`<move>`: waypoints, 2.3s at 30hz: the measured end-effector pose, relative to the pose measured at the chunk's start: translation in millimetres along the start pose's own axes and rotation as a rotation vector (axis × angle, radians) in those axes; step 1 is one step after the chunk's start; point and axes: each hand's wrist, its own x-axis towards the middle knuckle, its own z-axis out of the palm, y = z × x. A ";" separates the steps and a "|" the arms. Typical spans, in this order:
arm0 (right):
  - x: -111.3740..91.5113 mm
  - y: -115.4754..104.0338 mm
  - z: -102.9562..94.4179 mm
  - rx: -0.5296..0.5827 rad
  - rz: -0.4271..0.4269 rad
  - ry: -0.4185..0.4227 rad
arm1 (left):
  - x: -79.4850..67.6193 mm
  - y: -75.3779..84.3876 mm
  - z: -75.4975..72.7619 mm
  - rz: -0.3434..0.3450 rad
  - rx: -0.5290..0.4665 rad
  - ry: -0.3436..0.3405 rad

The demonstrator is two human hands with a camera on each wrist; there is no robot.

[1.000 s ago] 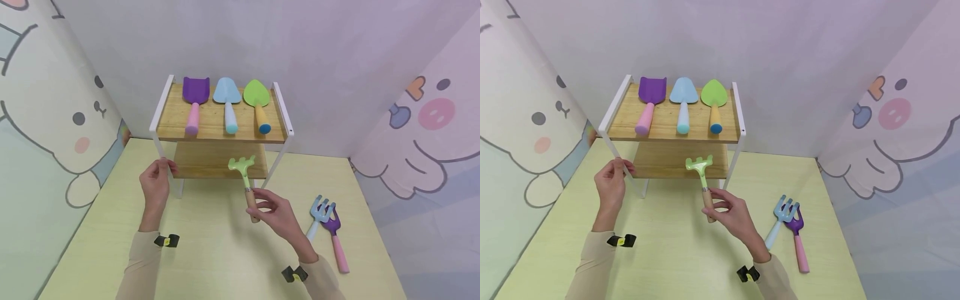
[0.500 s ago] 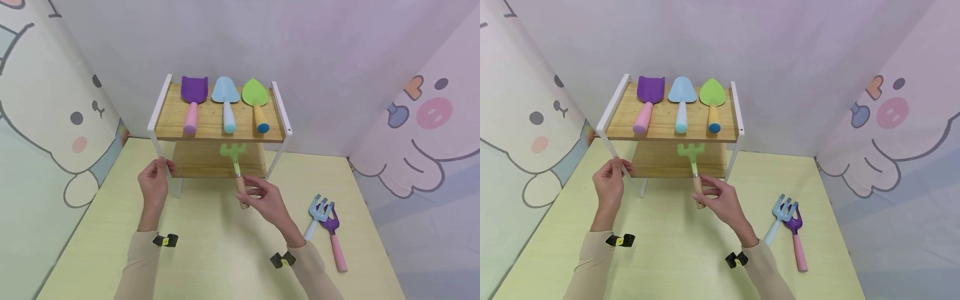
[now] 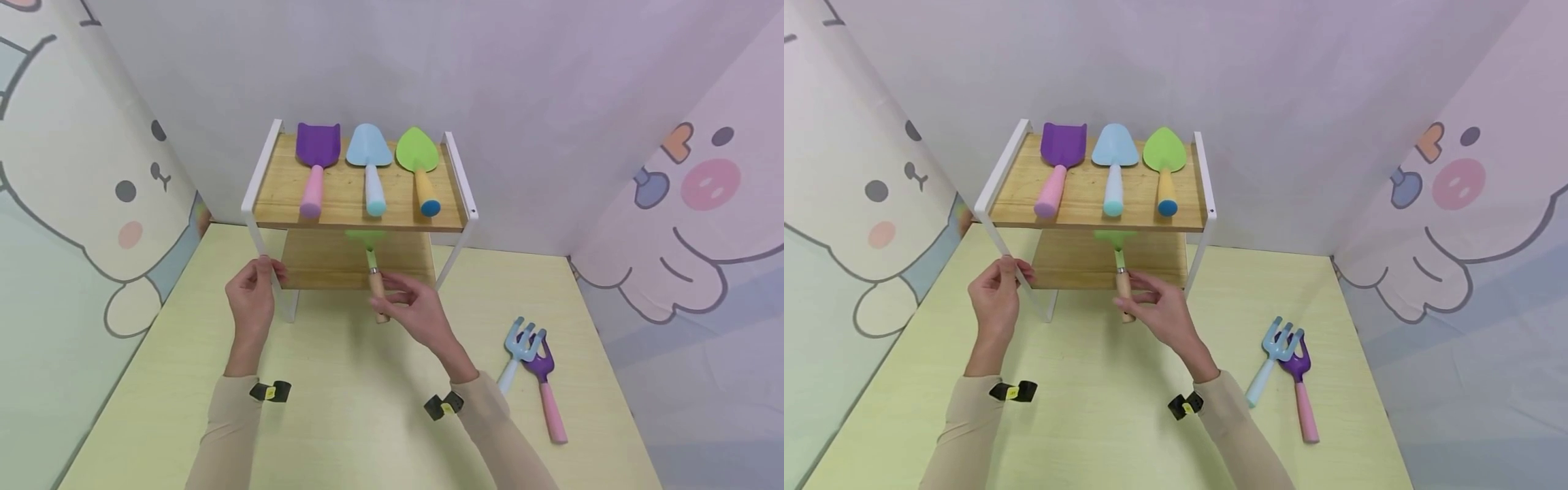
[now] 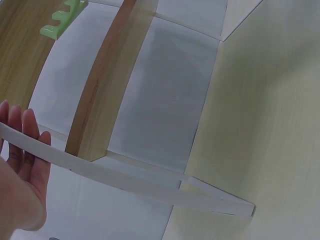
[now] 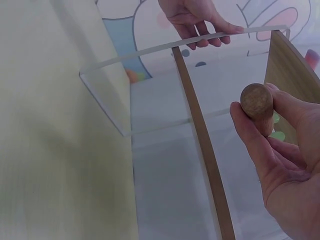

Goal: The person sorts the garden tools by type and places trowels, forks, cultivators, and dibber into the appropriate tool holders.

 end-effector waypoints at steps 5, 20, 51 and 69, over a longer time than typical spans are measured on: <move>12.6 1.6 6.9 -0.010 -0.010 0.008 | -1.9 14.5 3.7 -0.008 -0.001 -0.004; 42.4 5.7 23.7 -0.063 -0.026 0.034 | -5.1 28.3 9.2 -0.018 -0.003 0.002; 95.0 2.0 57.1 -0.192 0.091 0.007 | -5.0 24.4 9.3 -0.018 -0.033 0.009; 112.6 -13.4 72.6 -0.267 0.205 -0.022 | -4.4 21.3 7.4 -0.035 -0.018 0.015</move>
